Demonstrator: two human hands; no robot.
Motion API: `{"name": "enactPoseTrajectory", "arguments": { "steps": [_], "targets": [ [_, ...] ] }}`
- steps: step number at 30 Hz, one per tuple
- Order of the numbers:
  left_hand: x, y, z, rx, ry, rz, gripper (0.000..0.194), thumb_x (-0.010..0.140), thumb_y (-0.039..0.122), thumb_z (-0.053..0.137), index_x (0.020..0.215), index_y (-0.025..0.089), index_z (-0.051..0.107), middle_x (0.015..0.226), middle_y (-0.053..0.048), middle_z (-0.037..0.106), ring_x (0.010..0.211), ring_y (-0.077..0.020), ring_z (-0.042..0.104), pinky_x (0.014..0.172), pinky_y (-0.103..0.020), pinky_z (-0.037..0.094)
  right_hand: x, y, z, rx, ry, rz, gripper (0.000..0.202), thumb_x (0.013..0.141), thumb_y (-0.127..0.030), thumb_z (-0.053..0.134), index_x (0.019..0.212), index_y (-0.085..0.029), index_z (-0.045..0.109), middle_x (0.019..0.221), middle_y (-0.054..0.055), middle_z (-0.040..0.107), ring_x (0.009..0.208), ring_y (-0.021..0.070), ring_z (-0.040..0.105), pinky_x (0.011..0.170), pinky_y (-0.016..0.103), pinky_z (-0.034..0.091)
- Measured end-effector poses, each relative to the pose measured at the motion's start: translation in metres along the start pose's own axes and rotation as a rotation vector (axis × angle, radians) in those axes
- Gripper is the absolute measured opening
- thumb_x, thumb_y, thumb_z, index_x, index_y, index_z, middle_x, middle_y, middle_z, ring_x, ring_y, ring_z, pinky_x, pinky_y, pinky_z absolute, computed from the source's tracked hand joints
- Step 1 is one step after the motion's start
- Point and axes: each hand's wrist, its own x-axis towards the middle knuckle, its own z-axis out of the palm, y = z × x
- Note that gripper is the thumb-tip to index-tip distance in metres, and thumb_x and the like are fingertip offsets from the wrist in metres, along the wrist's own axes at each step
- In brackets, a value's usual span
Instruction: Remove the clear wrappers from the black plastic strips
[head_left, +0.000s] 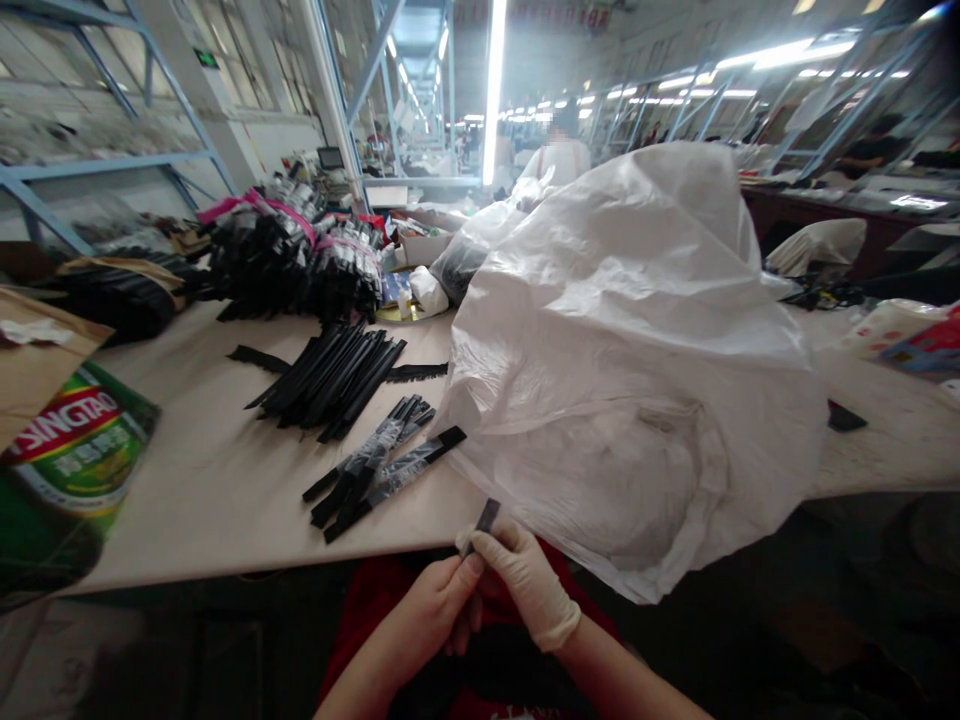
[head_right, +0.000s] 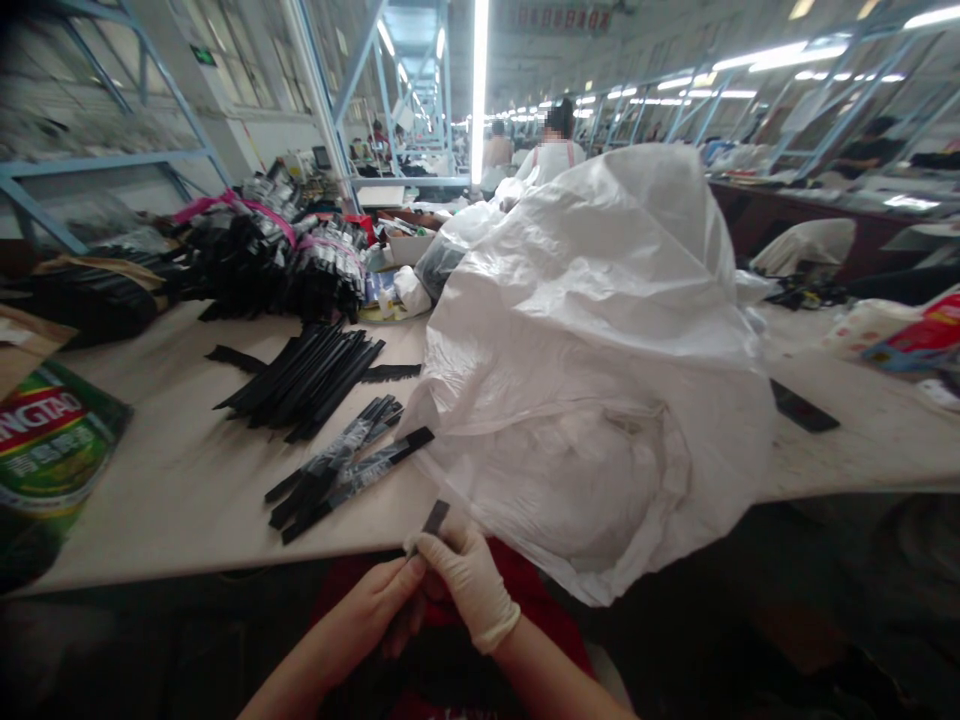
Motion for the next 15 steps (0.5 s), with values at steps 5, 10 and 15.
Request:
{"name": "enactPoseTrajectory", "arguments": {
  "steps": [5, 10, 15],
  "targets": [
    [-0.015, -0.013, -0.018, 0.103, 0.059, -0.008, 0.036, 0.083, 0.045, 0.043, 0.098, 0.015, 0.054, 0.059, 0.002, 0.060, 0.046, -0.0122, 0.055, 0.045, -0.022, 0.040, 0.003, -0.007, -0.015, -0.080, 0.173, -0.083, 0.031, 0.067, -0.049, 0.068, 0.074, -0.019, 0.068, 0.066, -0.001, 0.062, 0.064, 0.0147, 0.053, 0.065, 0.028, 0.043],
    [-0.029, 0.001, -0.020, 0.241, 0.411, 0.186, 0.048, 0.086, 0.043, 0.039, 0.124, 0.017, 0.046, 0.103, -0.009, 0.068, 0.091, -0.0225, 0.063, 0.076, -0.028, 0.047, -0.008, -0.005, 0.007, -0.223, -0.094, -0.119, 0.028, 0.080, -0.045, 0.056, 0.079, -0.018, 0.066, 0.065, 0.000, 0.062, 0.057, 0.0127, 0.052, 0.053, 0.024, 0.042],
    [-0.038, 0.009, -0.026, 0.272, 0.229, 0.131, 0.039, 0.083, 0.050, 0.040, 0.097, 0.020, 0.062, 0.071, -0.003, 0.068, 0.069, -0.0200, 0.062, 0.061, -0.024, 0.047, -0.007, -0.028, 0.003, -0.458, -0.120, -0.201, 0.040, 0.086, -0.043, 0.040, 0.081, -0.016, 0.069, 0.078, 0.004, 0.070, 0.067, 0.0121, 0.059, 0.061, 0.023, 0.049]
  ]
}}
